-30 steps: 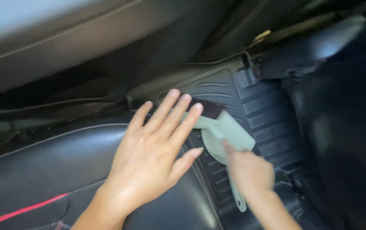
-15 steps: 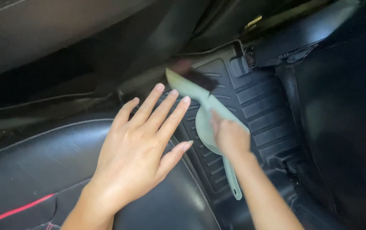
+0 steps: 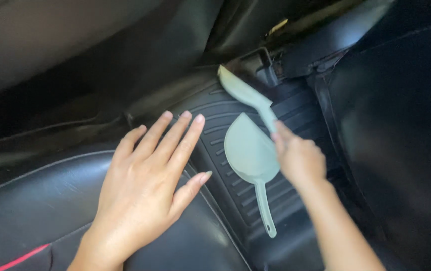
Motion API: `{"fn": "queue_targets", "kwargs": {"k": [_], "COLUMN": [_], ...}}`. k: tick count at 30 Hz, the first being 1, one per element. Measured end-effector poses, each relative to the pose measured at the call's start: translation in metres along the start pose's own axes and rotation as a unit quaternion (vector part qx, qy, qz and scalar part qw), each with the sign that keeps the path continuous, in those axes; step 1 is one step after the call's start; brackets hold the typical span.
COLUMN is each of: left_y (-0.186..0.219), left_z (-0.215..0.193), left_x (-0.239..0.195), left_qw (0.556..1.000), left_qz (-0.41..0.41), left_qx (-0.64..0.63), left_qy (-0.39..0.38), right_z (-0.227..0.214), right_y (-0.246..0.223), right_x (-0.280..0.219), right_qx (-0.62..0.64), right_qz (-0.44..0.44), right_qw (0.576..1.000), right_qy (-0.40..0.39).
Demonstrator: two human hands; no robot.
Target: The person sits in the back seat of a car and uses a small brush and dustpan to sweep debris from the floor mat and seat crevices. They repeatedly sweep dirt into the dustpan and occasionally shake the dustpan to dislodge collected debris.
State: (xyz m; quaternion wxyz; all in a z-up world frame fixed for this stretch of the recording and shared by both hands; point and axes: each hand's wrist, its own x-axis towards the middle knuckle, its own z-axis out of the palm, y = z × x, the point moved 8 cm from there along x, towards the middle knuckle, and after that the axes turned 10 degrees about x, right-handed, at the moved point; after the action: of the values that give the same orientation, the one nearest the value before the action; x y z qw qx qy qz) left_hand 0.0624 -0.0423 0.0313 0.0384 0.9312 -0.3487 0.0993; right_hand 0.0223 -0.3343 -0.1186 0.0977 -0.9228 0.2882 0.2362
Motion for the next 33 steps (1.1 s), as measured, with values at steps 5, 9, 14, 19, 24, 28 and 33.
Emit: {"fn": "queue_targets", "kwargs": {"k": [5, 9, 14, 19, 24, 28, 33], "left_y": [-0.002, -0.001, -0.001, -0.001, -0.001, -0.004, 0.001], "left_z": [0.003, 0.004, 0.005, 0.002, -0.003, -0.002, -0.007], "left_x": [-0.001, -0.002, -0.003, 0.000, 0.002, 0.004, 0.004], "left_qw": [1.000, 1.000, 1.000, 1.000, 0.999, 0.999, 0.998], "left_qz": [-0.004, 0.003, 0.000, 0.005, 0.018, 0.018, 0.024], "left_qx": [-0.024, -0.015, -0.026, -0.020, -0.032, -0.029, -0.042], "left_qy": [-0.010, -0.012, -0.010, -0.010, -0.003, 0.005, 0.028], "right_z": [0.087, 0.056, 0.012, 0.033, 0.108, 0.089, 0.040], "right_y": [-0.017, -0.021, 0.011, 0.005, 0.010, 0.022, 0.058], "right_x": [-0.012, -0.063, -0.052, 0.000, -0.023, -0.079, -0.073], "right_qx": [0.009, 0.005, 0.096, 0.061, 0.006, 0.175, 0.183], "right_qz": [-0.042, -0.056, -0.079, -0.047, -0.047, -0.041, -0.056], "right_qw": [0.995, 0.985, 0.992, 0.997, 0.998, 0.982, 0.981], "right_qy": [-0.087, -0.161, -0.037, 0.013, -0.029, -0.065, 0.032]}}
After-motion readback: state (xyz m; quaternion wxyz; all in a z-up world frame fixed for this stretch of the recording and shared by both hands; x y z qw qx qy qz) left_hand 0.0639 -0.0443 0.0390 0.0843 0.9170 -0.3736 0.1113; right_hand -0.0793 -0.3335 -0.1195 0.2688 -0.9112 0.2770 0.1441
